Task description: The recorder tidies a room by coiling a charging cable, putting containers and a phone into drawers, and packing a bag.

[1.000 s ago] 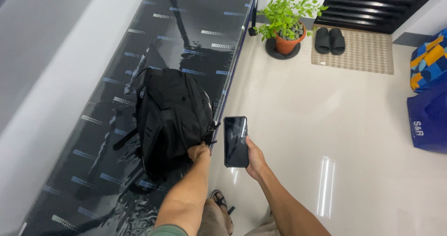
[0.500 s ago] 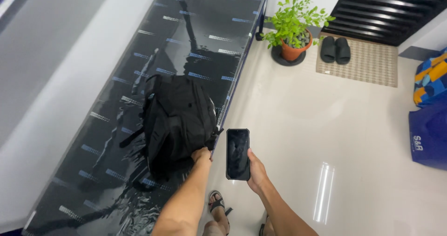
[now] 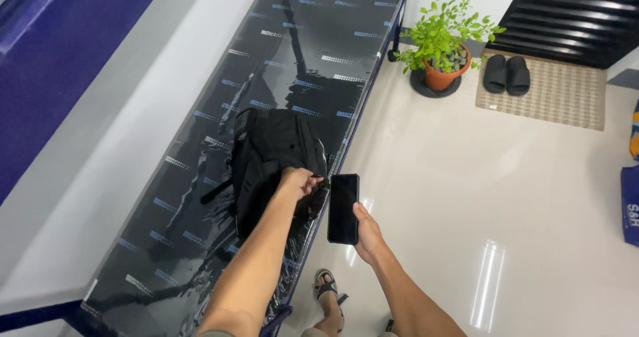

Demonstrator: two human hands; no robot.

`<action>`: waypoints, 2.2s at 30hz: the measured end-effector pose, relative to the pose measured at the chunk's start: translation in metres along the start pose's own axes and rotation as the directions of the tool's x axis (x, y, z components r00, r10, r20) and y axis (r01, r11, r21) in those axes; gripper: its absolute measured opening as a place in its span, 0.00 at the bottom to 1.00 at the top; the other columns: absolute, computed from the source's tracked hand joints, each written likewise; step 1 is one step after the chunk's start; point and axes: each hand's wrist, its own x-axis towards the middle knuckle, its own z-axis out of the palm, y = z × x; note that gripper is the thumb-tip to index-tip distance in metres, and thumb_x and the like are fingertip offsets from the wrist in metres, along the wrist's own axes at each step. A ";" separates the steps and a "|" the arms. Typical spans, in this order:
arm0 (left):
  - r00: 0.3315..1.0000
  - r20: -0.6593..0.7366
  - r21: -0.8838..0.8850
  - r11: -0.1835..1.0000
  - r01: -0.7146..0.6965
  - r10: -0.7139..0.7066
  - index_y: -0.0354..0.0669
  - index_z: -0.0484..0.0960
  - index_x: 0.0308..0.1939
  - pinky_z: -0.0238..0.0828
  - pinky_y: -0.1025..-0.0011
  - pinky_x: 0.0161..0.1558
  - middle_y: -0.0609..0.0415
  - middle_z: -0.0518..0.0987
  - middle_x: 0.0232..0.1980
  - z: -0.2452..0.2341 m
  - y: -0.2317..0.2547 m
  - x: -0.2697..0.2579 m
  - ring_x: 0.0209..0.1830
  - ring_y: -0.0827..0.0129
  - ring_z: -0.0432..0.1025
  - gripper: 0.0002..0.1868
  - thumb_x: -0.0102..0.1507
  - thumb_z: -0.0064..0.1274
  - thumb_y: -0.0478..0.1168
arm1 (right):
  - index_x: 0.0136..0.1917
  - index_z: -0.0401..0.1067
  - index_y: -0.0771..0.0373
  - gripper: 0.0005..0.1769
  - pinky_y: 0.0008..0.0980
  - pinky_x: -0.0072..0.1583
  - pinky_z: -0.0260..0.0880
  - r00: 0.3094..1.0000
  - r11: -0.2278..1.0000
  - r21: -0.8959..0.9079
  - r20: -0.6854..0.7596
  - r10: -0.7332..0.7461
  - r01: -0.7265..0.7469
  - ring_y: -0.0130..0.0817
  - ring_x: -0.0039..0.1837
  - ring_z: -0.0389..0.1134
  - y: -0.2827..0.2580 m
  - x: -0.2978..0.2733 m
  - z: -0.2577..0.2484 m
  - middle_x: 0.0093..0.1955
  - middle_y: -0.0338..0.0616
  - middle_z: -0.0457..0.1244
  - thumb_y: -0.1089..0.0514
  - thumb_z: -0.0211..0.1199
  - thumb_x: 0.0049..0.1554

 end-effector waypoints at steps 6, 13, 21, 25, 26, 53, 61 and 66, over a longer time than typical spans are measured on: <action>0.997 -0.019 0.229 0.971 -0.073 0.080 0.25 0.82 0.35 0.70 0.72 0.18 0.43 0.84 0.30 0.004 0.040 0.031 0.17 0.70 0.72 0.10 0.66 0.47 0.30 | 0.76 0.60 0.50 0.26 0.42 0.60 0.71 0.997 0.999 0.007 0.073 0.040 -0.041 0.34 0.60 0.67 0.005 -0.002 0.023 0.61 0.40 0.65 0.51 0.48 0.65; 0.996 0.038 0.111 0.990 -0.084 0.080 0.27 0.78 0.35 0.73 0.68 0.20 0.41 0.82 0.29 -0.003 0.074 0.086 0.20 0.63 0.77 0.07 0.66 0.46 0.28 | 0.77 0.59 0.48 0.29 0.35 0.53 0.70 0.988 0.999 0.014 0.149 -0.051 0.049 0.35 0.51 0.69 0.012 -0.008 0.046 0.55 0.45 0.64 0.58 0.50 0.62; 0.933 -0.094 -0.139 0.923 -0.359 0.348 0.39 0.74 0.35 0.74 0.67 0.27 0.42 0.82 0.32 -0.004 0.096 0.021 0.26 0.61 0.78 0.06 0.67 0.46 0.28 | 0.81 0.55 0.44 0.37 0.25 0.42 0.63 0.987 0.859 -0.488 0.108 -0.117 0.155 0.25 0.41 0.63 0.014 0.013 0.052 0.42 0.41 0.64 0.58 0.55 0.60; 0.857 -0.068 -0.055 0.855 -0.515 0.512 0.44 0.71 0.40 0.71 0.67 0.29 0.46 0.84 0.33 -0.011 0.062 0.004 0.27 0.62 0.79 0.04 0.66 0.48 0.31 | 0.81 0.56 0.43 0.37 0.25 0.38 0.57 0.996 0.763 -0.641 0.061 -0.064 0.088 0.22 0.37 0.56 0.010 0.006 0.067 0.40 0.32 0.64 0.56 0.57 0.60; 0.700 -0.008 0.241 0.681 -0.691 0.714 0.38 0.73 0.38 0.73 0.64 0.34 0.44 0.82 0.34 -0.011 0.053 -0.003 0.31 0.57 0.78 0.06 0.65 0.56 0.34 | 0.81 0.57 0.44 0.36 0.26 0.36 0.55 0.996 0.814 -0.578 -0.019 -0.083 0.056 0.25 0.34 0.55 0.010 0.008 0.067 0.38 0.35 0.61 0.56 0.56 0.60; 0.711 0.032 0.827 0.381 -0.414 0.703 0.33 0.85 0.42 0.78 0.57 0.49 0.33 0.83 0.45 -0.020 0.048 -0.067 0.48 0.44 0.79 0.09 0.59 0.57 0.34 | 0.53 0.78 0.75 0.24 0.36 0.45 0.69 0.928 0.869 -0.494 -0.334 -0.169 -0.020 0.35 0.43 0.70 0.044 0.158 0.105 0.39 0.45 0.69 0.48 0.63 0.59; 0.755 0.042 0.825 0.404 -0.396 0.654 0.34 0.85 0.43 0.77 0.57 0.50 0.35 0.83 0.45 -0.017 0.045 -0.064 0.48 0.45 0.79 0.09 0.60 0.57 0.34 | 0.64 0.70 0.58 0.24 0.53 0.50 0.72 0.984 0.834 -0.550 -0.170 -0.057 -0.047 0.54 0.50 0.72 0.037 0.078 0.086 0.51 0.57 0.68 0.43 0.56 0.61; 0.766 0.064 0.841 0.379 -0.387 0.640 0.35 0.84 0.43 0.77 0.57 0.51 0.35 0.83 0.45 -0.017 0.041 -0.064 0.49 0.45 0.79 0.09 0.60 0.58 0.35 | 0.59 0.71 0.68 0.22 0.59 0.58 0.68 0.865 0.309 -0.943 -0.054 -0.499 0.119 0.68 0.56 0.69 0.034 0.087 0.095 0.48 0.71 0.68 0.48 0.53 0.63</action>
